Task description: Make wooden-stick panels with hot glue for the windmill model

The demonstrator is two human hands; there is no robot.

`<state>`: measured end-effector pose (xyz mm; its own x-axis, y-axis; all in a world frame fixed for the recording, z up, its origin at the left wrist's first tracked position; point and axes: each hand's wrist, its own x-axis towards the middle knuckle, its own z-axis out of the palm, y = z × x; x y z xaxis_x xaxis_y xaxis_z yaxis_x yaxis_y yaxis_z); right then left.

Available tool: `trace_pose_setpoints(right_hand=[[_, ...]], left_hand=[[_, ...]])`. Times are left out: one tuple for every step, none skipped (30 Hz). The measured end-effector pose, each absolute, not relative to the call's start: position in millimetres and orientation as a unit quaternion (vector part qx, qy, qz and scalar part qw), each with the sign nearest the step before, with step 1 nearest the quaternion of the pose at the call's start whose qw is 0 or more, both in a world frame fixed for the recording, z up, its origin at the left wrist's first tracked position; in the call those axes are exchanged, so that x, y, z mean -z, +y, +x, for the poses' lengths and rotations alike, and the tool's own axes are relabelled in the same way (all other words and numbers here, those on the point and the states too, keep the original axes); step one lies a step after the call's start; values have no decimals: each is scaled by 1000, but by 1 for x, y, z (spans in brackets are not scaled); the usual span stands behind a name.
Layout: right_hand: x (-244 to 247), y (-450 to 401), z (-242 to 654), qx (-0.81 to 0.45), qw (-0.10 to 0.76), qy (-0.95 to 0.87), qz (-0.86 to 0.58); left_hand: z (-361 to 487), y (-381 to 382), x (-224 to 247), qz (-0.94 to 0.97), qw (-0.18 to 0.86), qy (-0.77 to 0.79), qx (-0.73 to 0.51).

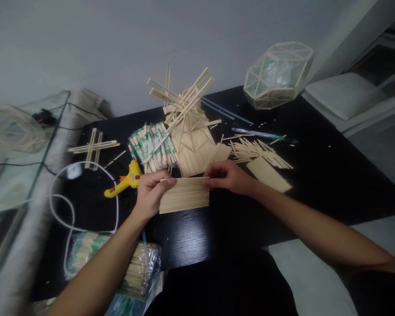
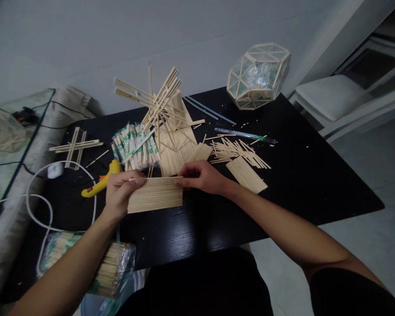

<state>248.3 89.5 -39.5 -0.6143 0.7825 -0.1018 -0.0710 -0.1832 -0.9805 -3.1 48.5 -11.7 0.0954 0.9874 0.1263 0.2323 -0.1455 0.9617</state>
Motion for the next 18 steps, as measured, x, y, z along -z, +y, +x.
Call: trace_pose_setpoints(right_hand=[[40,90,248,-700,302,-564,-316],[41,90,248,-699,300,-568,-316],[41,90,248,-697,298,-572,-314],[42,90,248,-695,297,-576,-312],[43,90,248,-693,295,-581,-310],[43,90,248,-691,294,-585,-308],[44,90,248,-688,294,-588,-307],[44,90,248,-686,294,-591,-306],[45,90,247,-684,294,-592,-308],[45,90,247,-683,294,-592,-310],[45,90,247,-683,294,-591,-312],[45,90,247,-684,294,-590,-314],[45,90,247,-683,293,-590,-316],[45,89,247,-682,291,-592,-317],[46,89,247,-680,289,-595,-316],[46,89,247,-677,288,-600,-316],[46,89,247,-674,287,-603,-315],[46,89,247,-673,286,-606,-314]], left_hand=[[-3,49,11,612,421,497,-448],[-3,49,11,615,423,493,-446],[-2,49,11,619,426,489,-443],[-2,49,10,622,429,485,-441],[-2,49,10,624,433,481,-437],[-2,49,10,628,437,478,-432],[-2,49,11,631,440,475,-428],[-2,49,11,635,442,472,-424],[-2,49,12,639,443,468,-419],[-2,49,12,645,443,464,-414],[-2,49,12,652,443,460,-409],[-2,49,13,658,442,456,-404],[-2,49,13,664,441,454,-398],[-1,49,13,670,440,451,-392],[-1,49,13,675,440,449,-387],[0,49,13,680,440,446,-382],[0,49,13,684,441,442,-378],[0,49,13,688,442,437,-373]])
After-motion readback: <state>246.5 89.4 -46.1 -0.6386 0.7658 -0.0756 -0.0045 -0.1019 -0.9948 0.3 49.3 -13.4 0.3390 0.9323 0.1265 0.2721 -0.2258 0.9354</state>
